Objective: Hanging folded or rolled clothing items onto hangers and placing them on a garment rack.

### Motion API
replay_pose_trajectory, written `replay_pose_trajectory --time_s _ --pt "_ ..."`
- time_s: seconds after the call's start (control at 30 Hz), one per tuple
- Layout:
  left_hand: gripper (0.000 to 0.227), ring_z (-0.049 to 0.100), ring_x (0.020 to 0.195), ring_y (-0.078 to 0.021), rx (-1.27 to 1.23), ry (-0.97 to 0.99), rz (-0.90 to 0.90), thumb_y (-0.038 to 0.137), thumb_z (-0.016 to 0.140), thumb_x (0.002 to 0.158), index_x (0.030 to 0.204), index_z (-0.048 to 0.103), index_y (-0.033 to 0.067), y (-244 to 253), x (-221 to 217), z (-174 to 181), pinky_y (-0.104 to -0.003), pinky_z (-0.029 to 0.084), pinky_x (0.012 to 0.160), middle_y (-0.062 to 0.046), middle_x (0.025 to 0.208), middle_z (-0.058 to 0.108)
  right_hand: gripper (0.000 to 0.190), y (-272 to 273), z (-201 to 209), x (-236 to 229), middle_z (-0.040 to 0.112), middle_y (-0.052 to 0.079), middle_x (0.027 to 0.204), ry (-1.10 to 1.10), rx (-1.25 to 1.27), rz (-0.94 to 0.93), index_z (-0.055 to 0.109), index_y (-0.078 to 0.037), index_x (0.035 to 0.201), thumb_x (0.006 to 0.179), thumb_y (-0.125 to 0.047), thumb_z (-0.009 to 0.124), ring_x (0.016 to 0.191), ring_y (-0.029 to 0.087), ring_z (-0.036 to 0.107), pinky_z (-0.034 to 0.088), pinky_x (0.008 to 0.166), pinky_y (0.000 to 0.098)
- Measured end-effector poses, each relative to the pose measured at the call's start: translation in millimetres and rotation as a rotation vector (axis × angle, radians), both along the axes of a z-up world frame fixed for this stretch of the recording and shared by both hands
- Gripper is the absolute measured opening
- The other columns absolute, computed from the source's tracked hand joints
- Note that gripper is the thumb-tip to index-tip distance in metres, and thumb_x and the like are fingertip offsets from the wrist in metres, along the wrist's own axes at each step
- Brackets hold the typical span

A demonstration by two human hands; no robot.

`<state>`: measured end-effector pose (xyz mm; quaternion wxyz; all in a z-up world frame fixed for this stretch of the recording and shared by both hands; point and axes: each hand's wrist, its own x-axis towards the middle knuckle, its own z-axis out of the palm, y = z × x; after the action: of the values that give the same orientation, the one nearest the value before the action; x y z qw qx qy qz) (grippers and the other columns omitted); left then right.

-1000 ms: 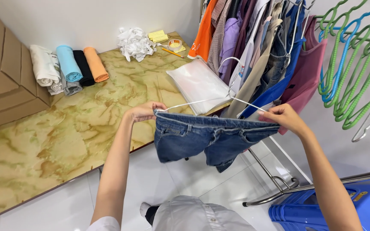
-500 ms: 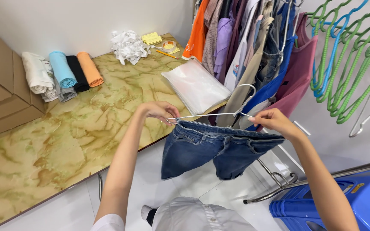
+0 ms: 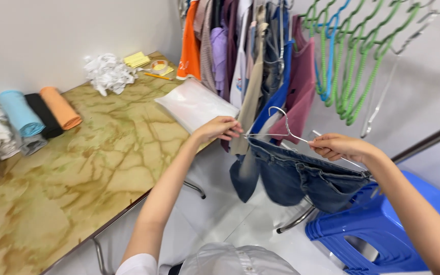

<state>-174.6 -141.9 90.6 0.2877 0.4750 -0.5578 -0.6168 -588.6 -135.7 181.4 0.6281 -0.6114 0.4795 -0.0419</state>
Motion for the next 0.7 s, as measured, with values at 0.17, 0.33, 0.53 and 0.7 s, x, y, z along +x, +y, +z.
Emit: replay_pose_trajectory --time_s 0.17,0.33,0.53,0.7 --pt "0.029 0.064 0.120 -0.0275 -0.236 -0.080 0.184 0.031 0.062 0.100 0.126 0.069 0.0220 -66.4 -90.1 -33.6 -0.043 0.056 0.094 -0.011 0.130 0.067 0.024 7.8 12.1 -28.9 0.030 -0.004 0.075 -0.003 0.106 -0.163 0.053 0.001 0.097 0.108 -0.019 0.045 0.055 0.005 0.032 0.031 0.047 0.0204" --pt "0.031 0.029 0.151 -0.0369 -0.337 -0.301 0.229 0.042 0.064 0.098 0.127 0.067 0.0526 -153.2 -156.5 -58.4 -0.045 0.036 0.115 -0.016 0.161 0.023 0.023 9.8 12.7 -40.2 0.033 -0.004 0.080 -0.118 0.147 -0.314 0.052 0.004 0.106 0.108 -0.017 0.045 0.066 0.006 0.042 0.044 0.058 0.0212" --pt "0.053 0.020 0.149 -0.0531 -0.394 -0.624 0.145 0.035 0.056 0.102 0.154 0.046 0.0348 -178.7 -177.4 -51.5 -0.068 0.032 0.112 -0.022 0.167 0.005 0.021 -5.0 6.8 -27.4 0.056 -0.003 0.081 -0.383 0.177 -0.540 0.060 0.005 0.111 0.103 -0.012 0.052 0.080 0.008 0.072 0.060 0.078 0.0275" --pt "0.051 0.048 0.133 -0.0472 -0.579 -0.601 0.223 0.028 0.042 0.107 0.140 0.052 -0.0107 -153.1 -162.1 -18.7 -0.058 0.044 0.110 -0.025 0.151 0.041 0.021 -24.8 -5.1 -8.2 0.071 0.009 0.097 -0.652 0.263 -0.707 0.054 0.011 0.120 0.103 0.000 0.046 0.091 0.016 0.076 0.063 0.090 0.0302"
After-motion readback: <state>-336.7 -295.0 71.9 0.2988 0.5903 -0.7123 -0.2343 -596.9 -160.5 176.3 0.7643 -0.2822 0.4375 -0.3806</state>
